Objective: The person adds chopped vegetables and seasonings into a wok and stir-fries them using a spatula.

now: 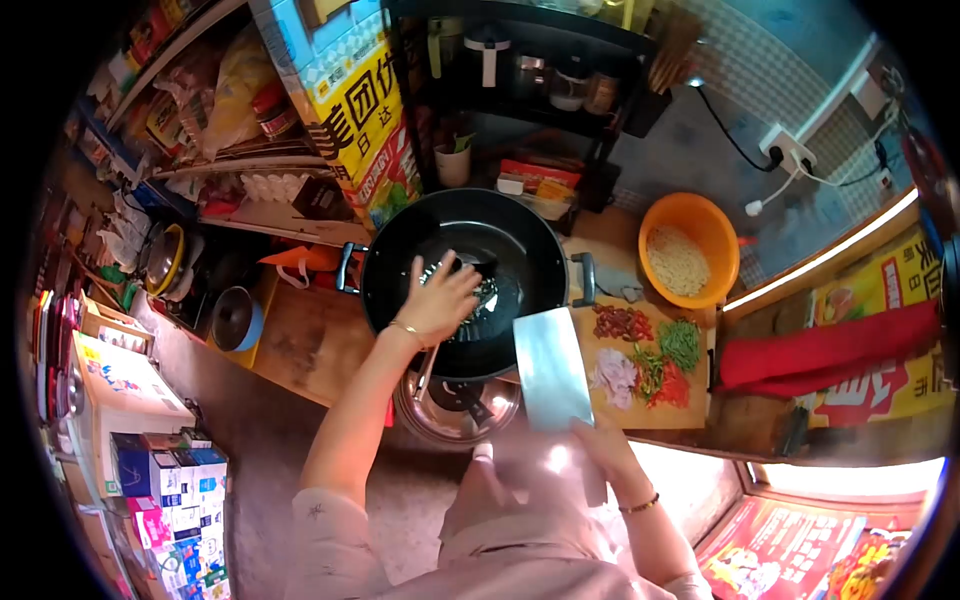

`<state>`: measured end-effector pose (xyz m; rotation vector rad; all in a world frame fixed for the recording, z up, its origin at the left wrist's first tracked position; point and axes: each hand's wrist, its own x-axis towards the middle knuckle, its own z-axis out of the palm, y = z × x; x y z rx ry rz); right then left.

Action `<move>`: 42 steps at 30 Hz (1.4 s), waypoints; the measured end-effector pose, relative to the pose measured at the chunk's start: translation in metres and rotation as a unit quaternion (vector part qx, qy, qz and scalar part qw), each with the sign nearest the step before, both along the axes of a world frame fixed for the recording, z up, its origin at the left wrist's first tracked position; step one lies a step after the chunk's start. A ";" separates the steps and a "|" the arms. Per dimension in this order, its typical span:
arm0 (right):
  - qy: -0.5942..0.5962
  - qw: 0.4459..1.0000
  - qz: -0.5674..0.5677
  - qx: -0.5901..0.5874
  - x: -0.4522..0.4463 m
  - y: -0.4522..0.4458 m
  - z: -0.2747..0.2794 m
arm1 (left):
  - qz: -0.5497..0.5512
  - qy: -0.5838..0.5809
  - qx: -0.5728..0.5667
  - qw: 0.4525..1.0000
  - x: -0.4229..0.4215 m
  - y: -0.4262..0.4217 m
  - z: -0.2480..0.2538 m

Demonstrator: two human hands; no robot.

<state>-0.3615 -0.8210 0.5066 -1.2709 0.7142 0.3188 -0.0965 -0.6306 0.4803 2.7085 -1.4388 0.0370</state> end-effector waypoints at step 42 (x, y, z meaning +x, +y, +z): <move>-0.130 0.706 -0.452 0.530 -0.210 -0.107 -0.149 | 0.503 0.518 -0.339 0.603 -0.307 0.040 -0.253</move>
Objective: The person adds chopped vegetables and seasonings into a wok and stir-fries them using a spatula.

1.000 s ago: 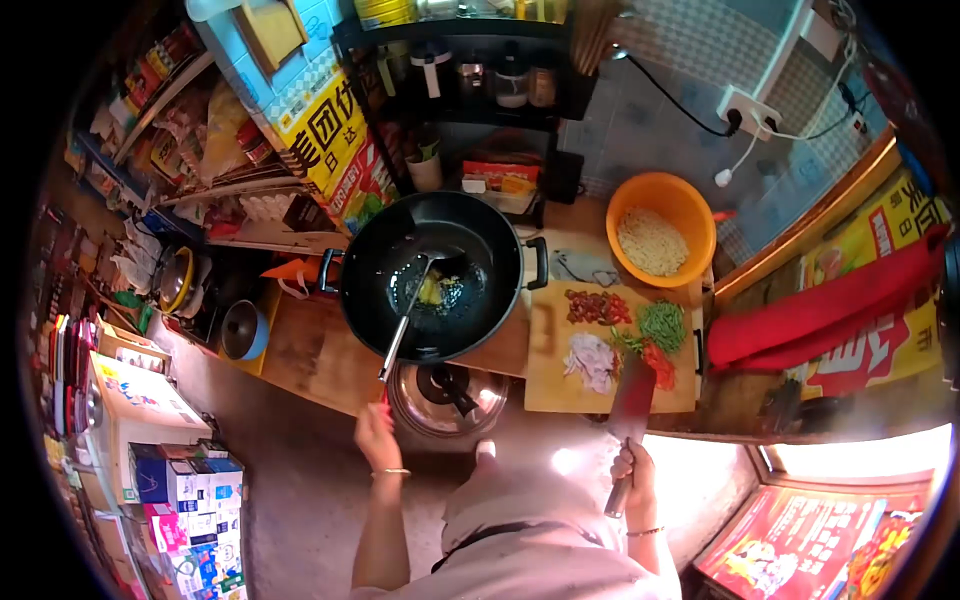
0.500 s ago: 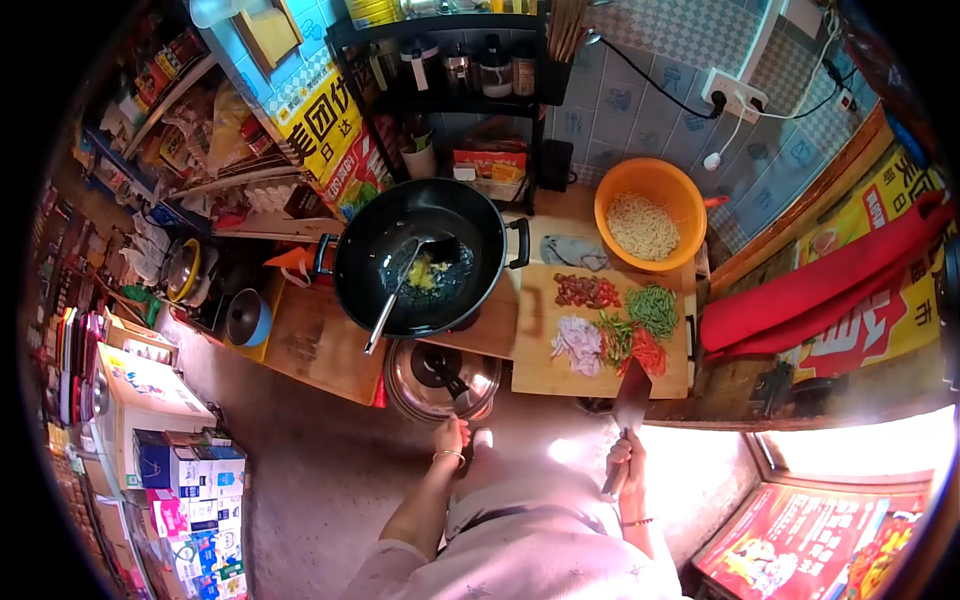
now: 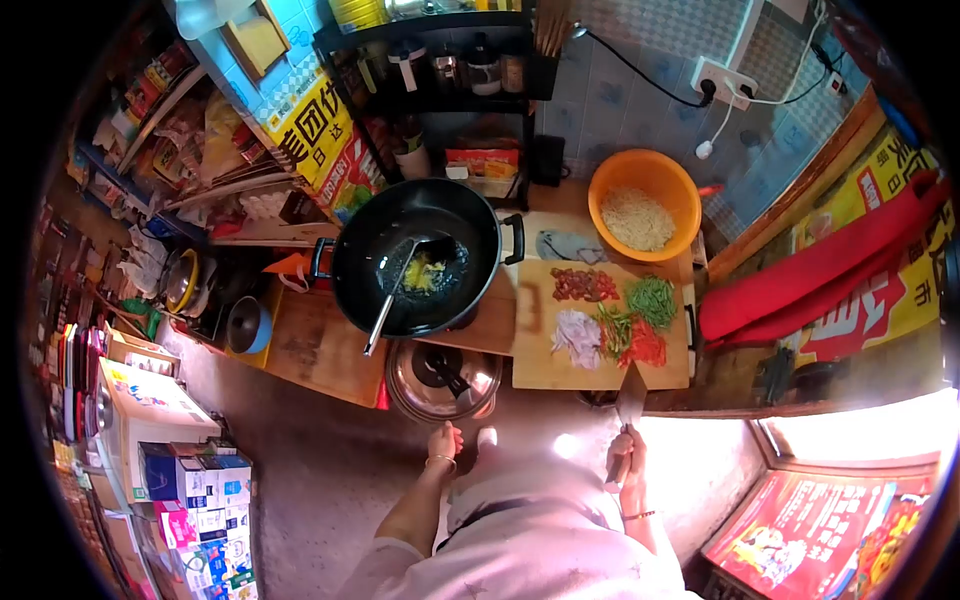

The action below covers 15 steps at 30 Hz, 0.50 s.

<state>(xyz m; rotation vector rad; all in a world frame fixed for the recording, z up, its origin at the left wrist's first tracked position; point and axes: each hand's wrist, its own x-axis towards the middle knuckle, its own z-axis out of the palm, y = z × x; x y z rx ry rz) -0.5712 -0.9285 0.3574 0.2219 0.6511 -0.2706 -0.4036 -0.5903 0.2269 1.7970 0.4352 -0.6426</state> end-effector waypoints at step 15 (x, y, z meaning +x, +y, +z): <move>0.005 0.999 -0.029 0.031 -0.017 0.005 0.001 | -0.055 -0.006 -0.009 0.998 -0.003 -0.033 0.009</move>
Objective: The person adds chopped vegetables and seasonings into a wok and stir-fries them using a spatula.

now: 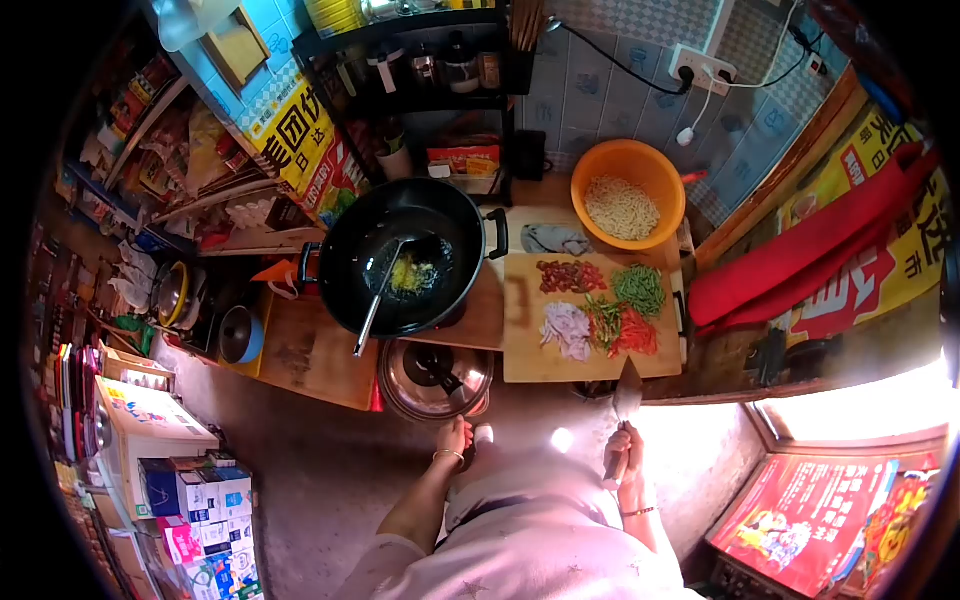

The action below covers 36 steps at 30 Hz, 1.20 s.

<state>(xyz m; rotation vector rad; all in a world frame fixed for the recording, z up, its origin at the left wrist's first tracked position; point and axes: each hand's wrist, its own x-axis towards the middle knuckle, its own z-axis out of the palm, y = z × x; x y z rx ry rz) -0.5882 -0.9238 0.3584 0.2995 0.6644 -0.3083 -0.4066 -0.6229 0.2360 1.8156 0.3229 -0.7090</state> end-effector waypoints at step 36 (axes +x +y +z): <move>0.084 0.989 0.021 -0.119 -0.035 -0.020 0.004 | -0.041 0.017 0.017 0.999 -0.027 -0.008 -0.020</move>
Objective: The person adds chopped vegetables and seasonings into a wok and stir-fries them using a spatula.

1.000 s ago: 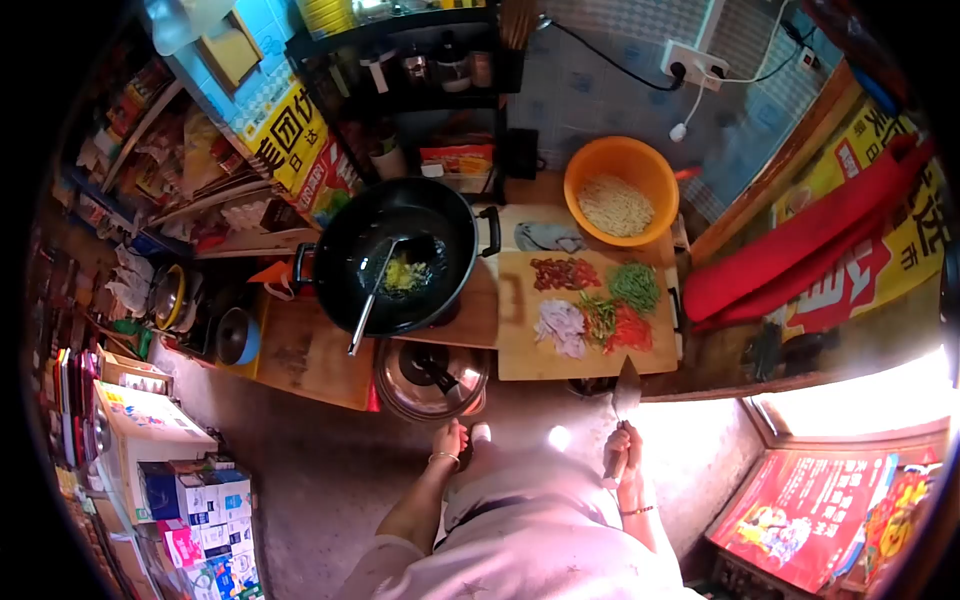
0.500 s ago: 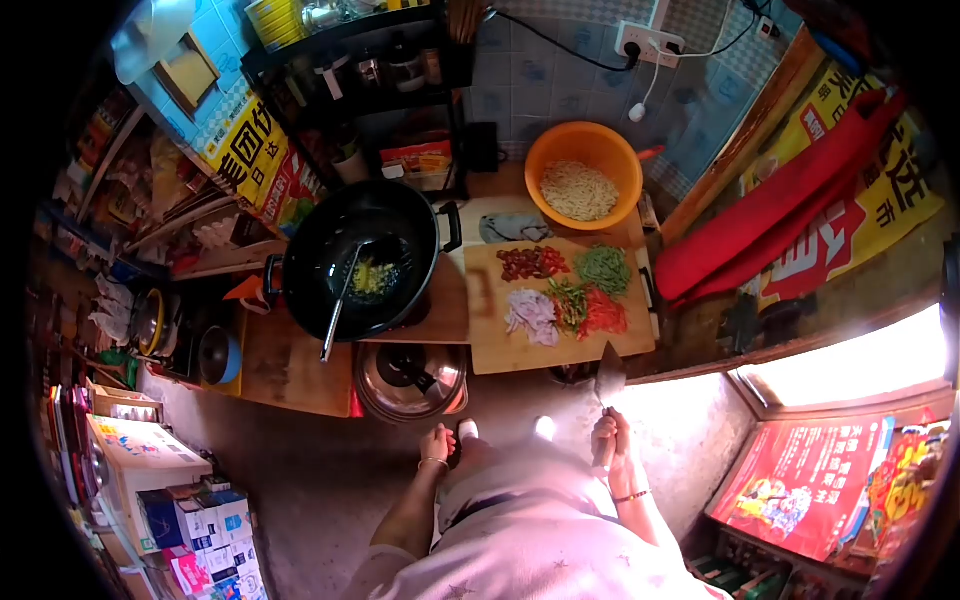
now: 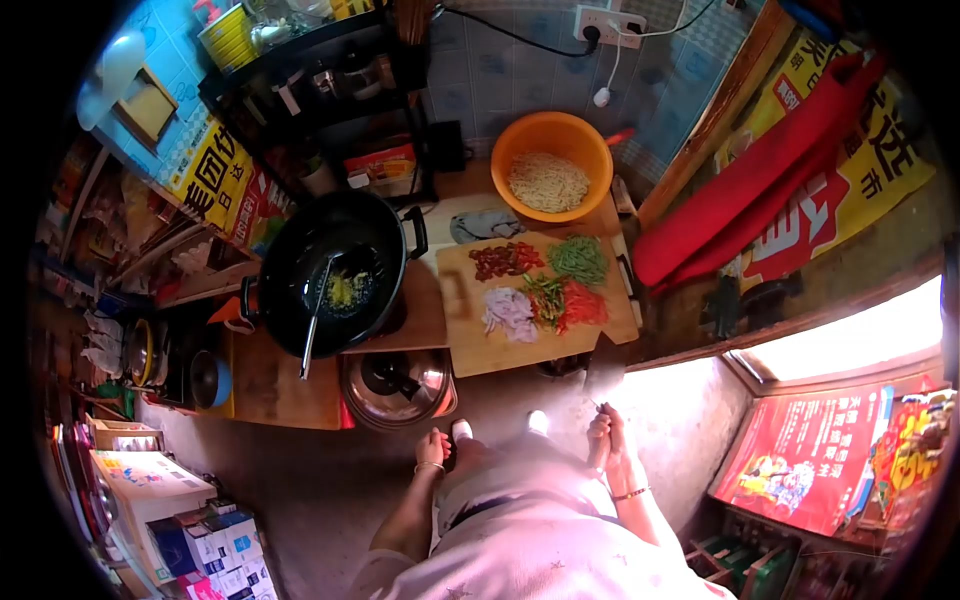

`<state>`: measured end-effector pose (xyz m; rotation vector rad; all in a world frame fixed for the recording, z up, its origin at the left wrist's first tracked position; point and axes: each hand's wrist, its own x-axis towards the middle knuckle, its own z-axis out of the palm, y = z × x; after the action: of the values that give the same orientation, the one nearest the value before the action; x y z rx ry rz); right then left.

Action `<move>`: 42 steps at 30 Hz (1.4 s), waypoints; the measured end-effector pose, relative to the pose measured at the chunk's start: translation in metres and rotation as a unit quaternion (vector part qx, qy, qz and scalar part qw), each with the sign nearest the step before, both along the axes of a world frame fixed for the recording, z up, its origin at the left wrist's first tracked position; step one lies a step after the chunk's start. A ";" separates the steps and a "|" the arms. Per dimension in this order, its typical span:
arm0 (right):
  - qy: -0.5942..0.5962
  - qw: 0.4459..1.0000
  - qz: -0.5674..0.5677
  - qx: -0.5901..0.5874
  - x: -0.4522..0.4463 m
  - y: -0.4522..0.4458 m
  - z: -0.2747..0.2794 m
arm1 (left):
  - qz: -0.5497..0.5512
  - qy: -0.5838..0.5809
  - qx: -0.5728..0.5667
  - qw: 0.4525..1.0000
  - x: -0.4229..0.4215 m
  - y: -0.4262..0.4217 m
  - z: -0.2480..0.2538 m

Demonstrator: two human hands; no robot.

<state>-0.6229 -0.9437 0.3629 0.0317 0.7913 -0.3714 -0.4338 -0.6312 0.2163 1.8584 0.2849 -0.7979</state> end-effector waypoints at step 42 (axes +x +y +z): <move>0.357 0.905 0.084 -0.217 0.063 0.058 -0.073 | -0.440 -0.520 0.006 0.732 0.151 -0.311 0.046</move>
<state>-0.5597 -0.8852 0.2901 -0.6210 1.4090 -0.3900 -0.2826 -0.9424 0.2626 2.1225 -1.3949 -0.1861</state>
